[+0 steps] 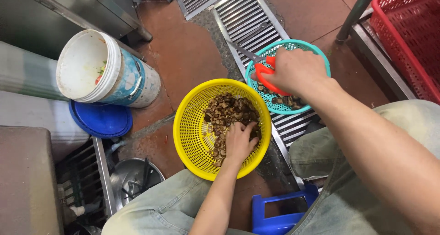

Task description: Trimming the stems of mushrooms using scissors and sorting them into a different basket

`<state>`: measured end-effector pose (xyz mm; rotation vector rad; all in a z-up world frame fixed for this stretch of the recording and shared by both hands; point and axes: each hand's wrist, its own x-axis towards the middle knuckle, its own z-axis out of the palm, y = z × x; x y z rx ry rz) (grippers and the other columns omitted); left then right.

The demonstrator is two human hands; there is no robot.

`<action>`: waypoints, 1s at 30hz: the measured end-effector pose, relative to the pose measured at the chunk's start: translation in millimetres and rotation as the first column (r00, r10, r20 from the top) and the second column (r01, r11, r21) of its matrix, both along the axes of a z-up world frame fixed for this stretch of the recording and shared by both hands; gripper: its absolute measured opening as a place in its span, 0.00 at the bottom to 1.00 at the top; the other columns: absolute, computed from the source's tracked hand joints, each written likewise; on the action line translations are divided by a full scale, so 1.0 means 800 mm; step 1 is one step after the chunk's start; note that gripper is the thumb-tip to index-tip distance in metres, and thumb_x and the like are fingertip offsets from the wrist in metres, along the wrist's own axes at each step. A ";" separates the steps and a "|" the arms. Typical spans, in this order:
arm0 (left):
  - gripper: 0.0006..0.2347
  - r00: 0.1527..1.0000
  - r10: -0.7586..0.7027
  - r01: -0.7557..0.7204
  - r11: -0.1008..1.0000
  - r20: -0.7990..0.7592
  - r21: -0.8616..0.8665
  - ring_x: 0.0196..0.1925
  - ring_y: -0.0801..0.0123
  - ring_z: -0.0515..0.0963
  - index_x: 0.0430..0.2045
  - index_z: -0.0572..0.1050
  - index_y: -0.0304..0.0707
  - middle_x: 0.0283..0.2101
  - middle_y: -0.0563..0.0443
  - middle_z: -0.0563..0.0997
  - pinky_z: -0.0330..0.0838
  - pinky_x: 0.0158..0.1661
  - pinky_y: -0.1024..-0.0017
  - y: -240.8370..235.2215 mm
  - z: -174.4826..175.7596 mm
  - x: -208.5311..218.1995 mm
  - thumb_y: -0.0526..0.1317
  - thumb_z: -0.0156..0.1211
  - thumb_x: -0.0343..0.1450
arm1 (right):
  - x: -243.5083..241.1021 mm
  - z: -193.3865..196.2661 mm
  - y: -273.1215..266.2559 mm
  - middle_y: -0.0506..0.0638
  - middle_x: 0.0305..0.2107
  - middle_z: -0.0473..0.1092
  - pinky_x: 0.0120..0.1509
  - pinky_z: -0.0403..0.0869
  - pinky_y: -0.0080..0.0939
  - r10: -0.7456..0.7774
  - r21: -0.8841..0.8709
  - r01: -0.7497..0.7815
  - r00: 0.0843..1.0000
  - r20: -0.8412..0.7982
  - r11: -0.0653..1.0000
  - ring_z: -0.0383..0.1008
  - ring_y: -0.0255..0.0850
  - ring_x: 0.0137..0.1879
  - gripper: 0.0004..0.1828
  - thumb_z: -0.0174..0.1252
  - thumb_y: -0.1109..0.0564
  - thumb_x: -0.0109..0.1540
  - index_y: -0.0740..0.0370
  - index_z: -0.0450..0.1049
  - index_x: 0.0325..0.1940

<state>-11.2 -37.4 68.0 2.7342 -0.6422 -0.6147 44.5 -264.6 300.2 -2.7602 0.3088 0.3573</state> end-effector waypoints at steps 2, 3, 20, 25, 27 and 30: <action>0.20 1.000 0.004 -0.004 1.000 0.012 0.028 0.54 0.50 0.71 0.61 0.71 0.52 0.47 0.49 0.66 0.67 0.51 0.57 -0.004 -0.024 -0.001 0.49 0.60 0.73 | 0.002 -0.007 0.001 0.67 0.38 0.77 0.50 0.76 0.63 0.022 -0.003 -0.022 1.000 -0.007 1.000 0.79 0.66 0.48 0.30 0.56 0.36 0.61 0.67 0.76 0.47; 0.18 1.000 0.008 -0.009 0.998 0.024 0.057 0.53 0.51 0.72 0.59 0.72 0.54 0.46 0.49 0.67 0.68 0.49 0.58 -0.006 -0.035 -0.001 0.49 0.58 0.74 | 0.003 -0.010 0.002 0.67 0.37 0.77 0.49 0.76 0.63 0.045 -0.005 -0.045 0.999 -0.013 0.999 0.80 0.66 0.47 0.30 0.57 0.36 0.61 0.67 0.77 0.48; 0.12 0.945 0.293 -0.326 0.857 -0.142 -0.399 0.43 0.52 0.83 0.38 0.77 0.48 0.36 0.50 0.85 0.76 0.44 0.57 0.000 -0.022 0.004 0.38 0.72 0.64 | -0.003 -0.014 0.024 0.67 0.38 0.78 0.50 0.77 0.62 0.234 -0.050 -0.239 0.968 -0.089 0.970 0.81 0.64 0.48 0.33 0.59 0.35 0.60 0.68 0.77 0.50; 0.19 0.654 0.692 -0.721 0.446 -0.307 -0.530 0.46 0.56 0.84 0.45 0.76 0.45 0.38 0.48 0.85 0.78 0.48 0.59 0.015 0.002 0.046 0.34 0.74 0.61 | -0.005 -0.017 0.035 0.64 0.36 0.78 0.50 0.78 0.60 0.332 -0.080 -0.339 0.939 -0.088 0.937 0.82 0.61 0.46 0.32 0.58 0.32 0.59 0.63 0.77 0.48; 0.20 0.575 0.669 -0.721 0.143 -0.471 -0.678 0.41 0.67 0.81 0.47 0.76 0.33 0.37 0.45 0.81 0.79 0.46 0.68 0.031 0.019 0.063 0.28 0.74 0.61 | -0.013 -0.008 0.049 0.65 0.41 0.78 0.53 0.77 0.60 0.431 -0.055 -0.446 0.885 -0.175 0.893 0.80 0.61 0.50 0.34 0.58 0.31 0.57 0.63 0.75 0.50; 0.20 0.526 0.656 -0.726 0.015 -0.541 -0.688 0.38 0.66 0.83 0.50 0.75 0.31 0.38 0.43 0.79 0.80 0.40 0.67 0.054 -0.002 0.090 0.25 0.67 0.64 | -0.017 -0.035 0.066 0.58 0.39 0.78 0.52 0.77 0.56 0.472 -0.079 -0.493 0.860 -0.192 0.867 0.81 0.56 0.49 0.37 0.57 0.25 0.54 0.58 0.73 0.47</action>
